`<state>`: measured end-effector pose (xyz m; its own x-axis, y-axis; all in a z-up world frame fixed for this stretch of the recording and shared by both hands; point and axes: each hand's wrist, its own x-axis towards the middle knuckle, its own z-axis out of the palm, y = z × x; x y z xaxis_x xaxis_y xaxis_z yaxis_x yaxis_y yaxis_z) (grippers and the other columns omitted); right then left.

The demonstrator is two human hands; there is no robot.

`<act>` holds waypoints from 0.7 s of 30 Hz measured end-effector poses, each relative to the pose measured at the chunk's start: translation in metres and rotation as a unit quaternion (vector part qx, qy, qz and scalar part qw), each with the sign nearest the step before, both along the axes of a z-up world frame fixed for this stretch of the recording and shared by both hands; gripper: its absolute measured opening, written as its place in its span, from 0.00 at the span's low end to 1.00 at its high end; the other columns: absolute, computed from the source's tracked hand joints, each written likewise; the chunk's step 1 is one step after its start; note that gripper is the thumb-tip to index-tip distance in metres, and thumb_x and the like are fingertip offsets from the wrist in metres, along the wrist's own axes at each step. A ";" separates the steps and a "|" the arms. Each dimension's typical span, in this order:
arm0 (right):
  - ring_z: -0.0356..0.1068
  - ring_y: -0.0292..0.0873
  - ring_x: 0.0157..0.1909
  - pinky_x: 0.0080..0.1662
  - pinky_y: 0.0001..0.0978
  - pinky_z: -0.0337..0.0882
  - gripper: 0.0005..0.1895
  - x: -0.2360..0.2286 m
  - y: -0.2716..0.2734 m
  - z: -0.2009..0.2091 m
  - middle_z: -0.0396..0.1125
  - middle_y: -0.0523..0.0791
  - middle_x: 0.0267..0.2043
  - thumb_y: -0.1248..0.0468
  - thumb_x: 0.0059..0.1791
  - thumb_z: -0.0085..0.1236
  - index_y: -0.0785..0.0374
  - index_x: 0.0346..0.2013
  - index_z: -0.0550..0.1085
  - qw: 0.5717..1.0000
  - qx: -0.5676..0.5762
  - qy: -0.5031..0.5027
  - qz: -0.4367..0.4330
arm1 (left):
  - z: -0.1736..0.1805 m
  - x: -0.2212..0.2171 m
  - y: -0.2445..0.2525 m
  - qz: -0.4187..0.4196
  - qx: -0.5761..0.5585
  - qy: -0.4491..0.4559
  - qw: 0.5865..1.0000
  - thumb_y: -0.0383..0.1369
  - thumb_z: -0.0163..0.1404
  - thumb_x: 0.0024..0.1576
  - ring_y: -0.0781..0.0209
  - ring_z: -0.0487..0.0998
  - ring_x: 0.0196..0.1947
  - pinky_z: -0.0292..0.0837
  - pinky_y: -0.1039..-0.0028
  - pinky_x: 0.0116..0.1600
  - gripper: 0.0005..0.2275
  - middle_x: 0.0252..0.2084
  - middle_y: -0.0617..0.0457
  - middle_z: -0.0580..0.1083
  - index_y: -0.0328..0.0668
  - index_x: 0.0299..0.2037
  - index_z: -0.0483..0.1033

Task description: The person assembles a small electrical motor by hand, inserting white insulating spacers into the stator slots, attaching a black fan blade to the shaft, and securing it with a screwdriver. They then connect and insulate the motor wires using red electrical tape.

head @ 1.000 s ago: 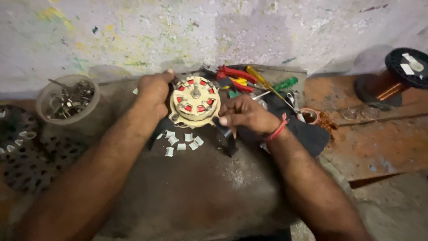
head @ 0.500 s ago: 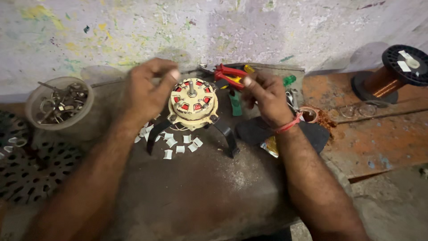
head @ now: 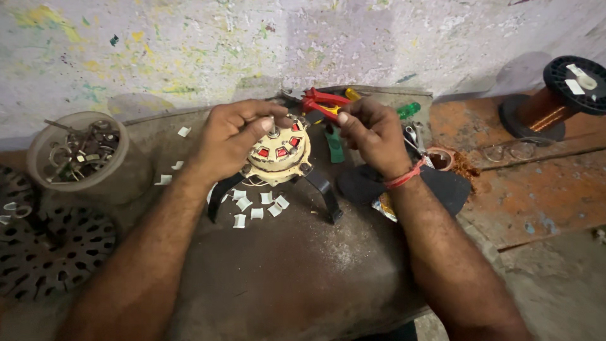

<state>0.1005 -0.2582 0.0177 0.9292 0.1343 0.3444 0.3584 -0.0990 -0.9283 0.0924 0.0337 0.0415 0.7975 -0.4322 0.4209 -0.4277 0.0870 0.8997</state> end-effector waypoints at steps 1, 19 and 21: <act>0.66 0.31 0.26 0.28 0.24 0.67 0.08 -0.001 0.000 0.000 0.70 0.41 0.28 0.63 0.54 0.60 0.66 0.41 0.74 1.000 -0.001 0.002 0.000 | -0.003 0.002 -0.002 0.005 -0.007 -0.008 1.000 0.23 0.47 0.66 0.65 0.81 0.50 0.78 0.75 0.58 0.10 0.47 0.47 0.81 0.29 0.54 0.76; 0.67 0.31 0.27 0.31 0.25 0.69 0.08 0.002 0.000 -0.002 0.70 0.41 0.28 0.64 0.53 0.60 0.67 0.42 0.74 0.999 -0.013 0.025 0.031 | 0.004 -0.005 -0.002 0.019 0.027 -0.061 0.998 0.25 0.54 0.61 0.65 0.78 0.54 0.75 0.74 0.61 0.16 0.51 0.49 0.79 0.34 0.59 0.73; 0.67 0.31 0.28 0.31 0.25 0.69 0.09 0.001 -0.002 -0.003 0.70 0.40 0.29 0.64 0.54 0.60 0.67 0.43 0.74 0.999 -0.016 0.023 0.036 | 0.003 -0.006 0.000 0.004 0.037 0.016 0.999 0.24 0.50 0.61 0.67 0.79 0.50 0.77 0.76 0.57 0.16 0.50 0.50 0.80 0.35 0.59 0.72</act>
<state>0.1018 -0.2601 0.0143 0.9316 0.2108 0.2960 0.3225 -0.1041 -0.9408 0.0864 0.0335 0.0443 0.8136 -0.4544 0.3626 -0.3992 0.0168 0.9167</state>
